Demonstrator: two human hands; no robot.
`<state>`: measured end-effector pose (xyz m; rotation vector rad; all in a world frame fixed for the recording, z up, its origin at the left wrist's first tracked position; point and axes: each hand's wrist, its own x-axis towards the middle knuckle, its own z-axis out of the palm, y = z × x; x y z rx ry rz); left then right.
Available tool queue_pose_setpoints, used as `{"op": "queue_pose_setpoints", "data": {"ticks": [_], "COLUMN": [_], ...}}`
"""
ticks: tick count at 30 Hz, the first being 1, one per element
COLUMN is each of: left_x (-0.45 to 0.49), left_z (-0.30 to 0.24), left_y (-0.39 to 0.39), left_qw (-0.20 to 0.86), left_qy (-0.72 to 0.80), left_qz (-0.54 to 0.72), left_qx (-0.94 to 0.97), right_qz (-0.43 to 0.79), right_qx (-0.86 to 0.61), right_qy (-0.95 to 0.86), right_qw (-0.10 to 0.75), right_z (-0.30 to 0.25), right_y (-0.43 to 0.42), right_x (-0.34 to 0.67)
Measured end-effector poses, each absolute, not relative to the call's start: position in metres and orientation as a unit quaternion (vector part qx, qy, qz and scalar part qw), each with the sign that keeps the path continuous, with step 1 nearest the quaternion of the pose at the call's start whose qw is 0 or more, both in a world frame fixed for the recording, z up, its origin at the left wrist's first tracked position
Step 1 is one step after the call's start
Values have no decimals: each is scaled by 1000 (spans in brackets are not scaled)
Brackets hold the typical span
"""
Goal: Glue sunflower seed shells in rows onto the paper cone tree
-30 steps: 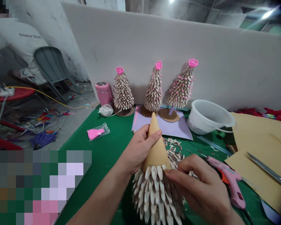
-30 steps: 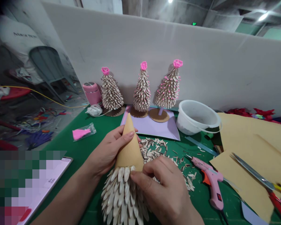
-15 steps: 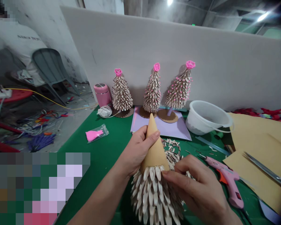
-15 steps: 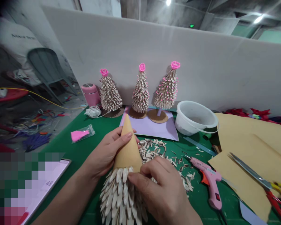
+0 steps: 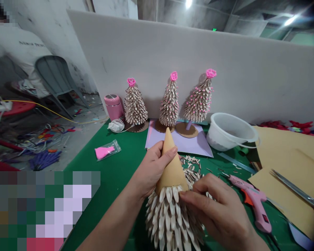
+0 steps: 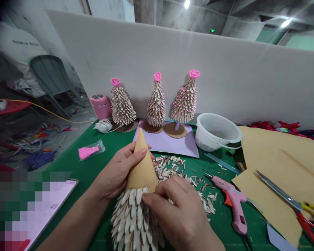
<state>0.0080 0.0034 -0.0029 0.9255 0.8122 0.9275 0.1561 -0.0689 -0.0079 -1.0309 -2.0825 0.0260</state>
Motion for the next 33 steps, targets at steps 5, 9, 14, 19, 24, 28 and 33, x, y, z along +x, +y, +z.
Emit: {"op": "queue_pose_setpoints", "data": {"ticks": [5, 9, 14, 19, 24, 28, 33], "left_x": [8, 8, 8, 8, 8, 9, 9], "left_z": [-2, -2, -3, -2, -2, -2, -2], "left_y": [3, 3, 3, 3, 3, 2, 2], "left_qw": [717, 718, 715, 717, 718, 719, 719], "left_qy": [367, 373, 368, 367, 370, 370, 371], "left_qz": [421, 418, 422, 420, 421, 421, 424], "left_qx": [416, 413, 419, 418, 412, 411, 408], "right_qz": [27, 27, 16, 11, 14, 17, 23], "right_qx": [-412, -401, -394, -391, -397, -399, -395], "right_qy": [-817, -822, -833, -834, -833, -831, -835], "right_qw": [402, 404, 388, 388, 385, 388, 382], "right_z": [-9, -9, -12, -14, -15, -15, -16], "right_y": [-69, -69, -70, -70, -71, -71, -71], "right_x": [157, 157, 159, 160, 160, 160, 161]}}
